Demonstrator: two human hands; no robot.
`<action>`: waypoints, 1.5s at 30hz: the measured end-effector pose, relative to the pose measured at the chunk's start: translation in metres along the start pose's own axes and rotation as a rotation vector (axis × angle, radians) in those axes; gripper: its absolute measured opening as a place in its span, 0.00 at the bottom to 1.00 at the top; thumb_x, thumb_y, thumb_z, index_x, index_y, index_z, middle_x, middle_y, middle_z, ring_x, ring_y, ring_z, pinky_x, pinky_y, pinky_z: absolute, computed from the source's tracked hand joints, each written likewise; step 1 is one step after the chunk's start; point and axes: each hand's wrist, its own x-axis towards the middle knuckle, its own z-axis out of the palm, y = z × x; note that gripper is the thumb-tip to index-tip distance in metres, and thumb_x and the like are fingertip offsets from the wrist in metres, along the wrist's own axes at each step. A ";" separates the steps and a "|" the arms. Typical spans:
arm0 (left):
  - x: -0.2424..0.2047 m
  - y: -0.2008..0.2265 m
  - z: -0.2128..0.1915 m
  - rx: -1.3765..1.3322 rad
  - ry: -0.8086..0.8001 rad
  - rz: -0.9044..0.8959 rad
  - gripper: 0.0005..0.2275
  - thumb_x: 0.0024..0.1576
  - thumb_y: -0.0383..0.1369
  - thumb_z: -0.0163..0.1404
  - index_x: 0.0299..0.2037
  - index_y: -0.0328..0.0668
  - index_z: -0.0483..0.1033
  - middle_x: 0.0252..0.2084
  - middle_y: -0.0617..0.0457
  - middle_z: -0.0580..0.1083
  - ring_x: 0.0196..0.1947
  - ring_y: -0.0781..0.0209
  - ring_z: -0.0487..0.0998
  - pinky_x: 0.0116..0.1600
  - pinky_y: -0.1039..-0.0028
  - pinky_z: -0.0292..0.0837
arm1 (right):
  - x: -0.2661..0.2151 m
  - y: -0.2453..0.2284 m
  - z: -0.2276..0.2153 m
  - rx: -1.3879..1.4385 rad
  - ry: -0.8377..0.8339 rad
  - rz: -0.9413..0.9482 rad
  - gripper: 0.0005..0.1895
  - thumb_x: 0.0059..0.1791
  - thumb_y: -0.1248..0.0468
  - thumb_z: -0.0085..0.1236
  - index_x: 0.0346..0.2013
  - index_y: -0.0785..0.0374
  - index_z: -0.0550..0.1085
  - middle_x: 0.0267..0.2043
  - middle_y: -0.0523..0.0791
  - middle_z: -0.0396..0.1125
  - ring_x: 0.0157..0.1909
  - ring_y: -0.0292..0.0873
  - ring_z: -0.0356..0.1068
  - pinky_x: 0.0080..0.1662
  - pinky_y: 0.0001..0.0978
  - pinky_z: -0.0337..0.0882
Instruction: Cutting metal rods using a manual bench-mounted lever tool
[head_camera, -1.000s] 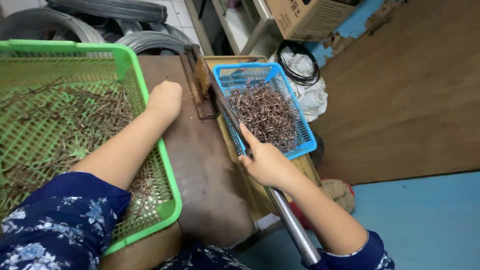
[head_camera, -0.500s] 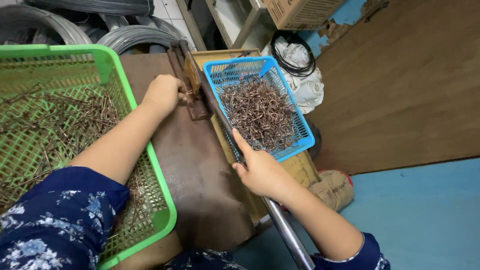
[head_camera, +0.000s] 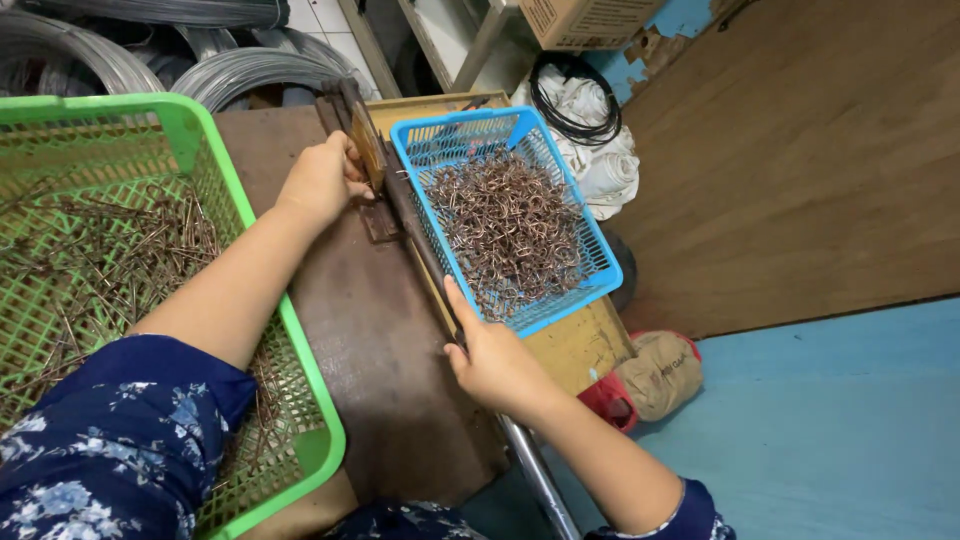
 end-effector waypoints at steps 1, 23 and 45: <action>-0.003 0.004 -0.004 -0.001 0.000 0.000 0.25 0.49 0.36 0.74 0.51 0.45 0.72 0.36 0.57 0.85 0.45 0.56 0.87 0.52 0.63 0.80 | 0.002 0.002 0.004 0.000 0.000 0.000 0.46 0.56 0.63 0.51 0.85 0.50 0.42 0.53 0.72 0.73 0.59 0.77 0.72 0.59 0.70 0.72; -0.009 0.008 -0.007 -0.149 0.035 -0.068 0.23 0.53 0.29 0.71 0.56 0.44 0.73 0.39 0.53 0.85 0.45 0.56 0.87 0.52 0.67 0.80 | 0.001 -0.004 0.011 0.017 0.039 0.007 0.45 0.56 0.63 0.50 0.85 0.49 0.43 0.55 0.71 0.72 0.62 0.77 0.70 0.62 0.70 0.71; -0.077 0.174 0.069 0.196 -0.286 0.565 0.24 0.64 0.48 0.40 0.66 0.46 0.57 0.66 0.43 0.60 0.77 0.40 0.52 0.76 0.23 0.34 | 0.035 0.043 0.055 -0.099 0.154 -0.043 0.35 0.55 0.60 0.49 0.78 0.60 0.57 0.47 0.67 0.76 0.55 0.73 0.76 0.56 0.69 0.74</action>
